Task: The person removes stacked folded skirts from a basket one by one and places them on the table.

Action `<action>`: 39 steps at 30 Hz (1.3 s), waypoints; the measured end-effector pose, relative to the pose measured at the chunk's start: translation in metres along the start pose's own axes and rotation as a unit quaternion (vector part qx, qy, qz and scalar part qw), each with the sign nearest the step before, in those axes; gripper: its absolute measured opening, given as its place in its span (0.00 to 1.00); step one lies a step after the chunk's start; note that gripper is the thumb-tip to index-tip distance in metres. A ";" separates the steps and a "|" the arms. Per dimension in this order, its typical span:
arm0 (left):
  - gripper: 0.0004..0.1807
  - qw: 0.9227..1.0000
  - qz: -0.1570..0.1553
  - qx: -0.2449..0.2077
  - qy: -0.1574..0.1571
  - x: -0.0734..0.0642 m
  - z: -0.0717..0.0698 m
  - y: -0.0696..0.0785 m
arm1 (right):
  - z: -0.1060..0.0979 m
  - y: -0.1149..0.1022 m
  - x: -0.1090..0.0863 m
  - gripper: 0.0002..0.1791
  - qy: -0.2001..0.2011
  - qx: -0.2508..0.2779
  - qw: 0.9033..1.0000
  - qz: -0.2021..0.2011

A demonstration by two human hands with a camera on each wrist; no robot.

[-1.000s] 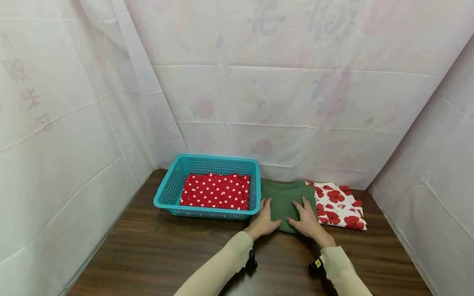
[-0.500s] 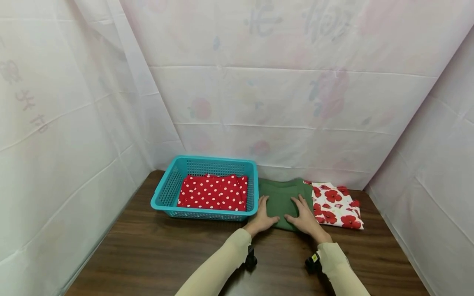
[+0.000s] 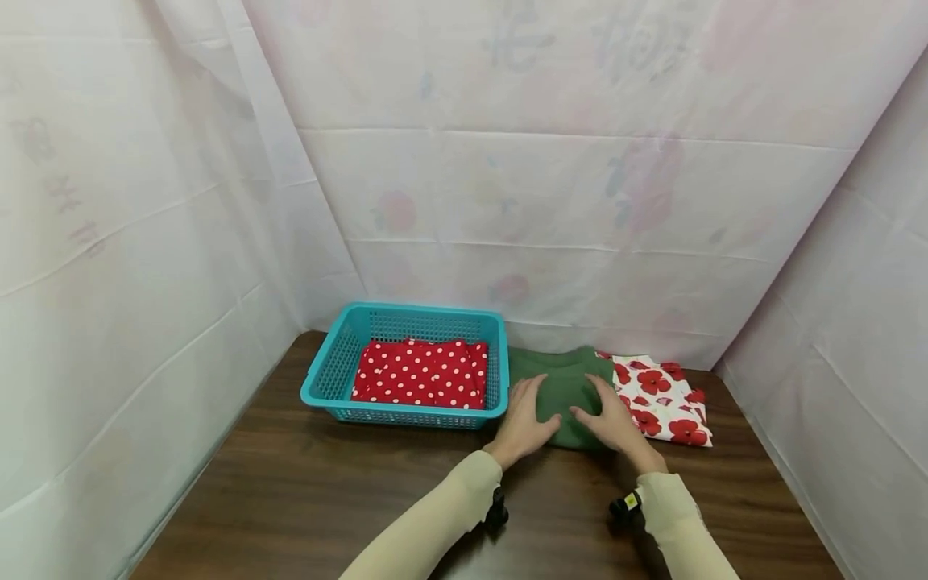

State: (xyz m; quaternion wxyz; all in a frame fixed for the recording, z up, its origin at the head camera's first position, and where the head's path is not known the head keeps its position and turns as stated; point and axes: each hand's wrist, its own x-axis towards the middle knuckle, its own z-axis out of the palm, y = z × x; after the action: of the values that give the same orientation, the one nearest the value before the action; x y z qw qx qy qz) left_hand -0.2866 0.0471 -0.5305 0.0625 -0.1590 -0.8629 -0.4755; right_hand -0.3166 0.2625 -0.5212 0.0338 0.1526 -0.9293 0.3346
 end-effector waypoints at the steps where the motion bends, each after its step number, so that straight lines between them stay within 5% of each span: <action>1: 0.40 1.000 0.014 0.007 -0.006 0.000 0.000 0.006 | -0.006 -0.001 -0.002 0.45 0.003 0.008 1.000 0.004; 8: 0.42 0.994 0.090 0.001 -0.059 0.001 -0.017 0.046 | -0.050 -0.008 -0.011 0.46 0.027 0.060 0.998 0.020; 15: 0.45 0.985 0.155 0.034 -0.069 0.018 -0.058 0.067 | -0.072 -0.027 -0.006 0.47 0.038 0.071 0.997 0.003; 21: 0.47 0.989 0.137 0.045 -0.041 0.029 -0.111 0.048 | -0.066 -0.057 0.013 0.45 0.034 0.097 0.994 -0.034; 27: 0.51 0.990 0.110 0.076 -0.045 0.027 -0.159 0.023 | -0.053 -0.096 0.039 0.46 0.019 0.102 0.993 -0.057; 39: 0.54 0.994 0.047 0.096 -0.013 0.016 -0.232 -0.014 | -0.020 -0.165 0.073 0.46 -0.021 0.123 0.987 -0.099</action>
State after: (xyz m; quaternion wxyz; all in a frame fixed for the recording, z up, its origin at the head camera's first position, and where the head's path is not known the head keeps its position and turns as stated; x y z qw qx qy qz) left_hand -0.3166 -0.1517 -0.4126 0.0885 -0.1985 -0.8970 -0.3850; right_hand -0.3368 0.1357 -0.3934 0.0285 0.2535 -0.8621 0.4378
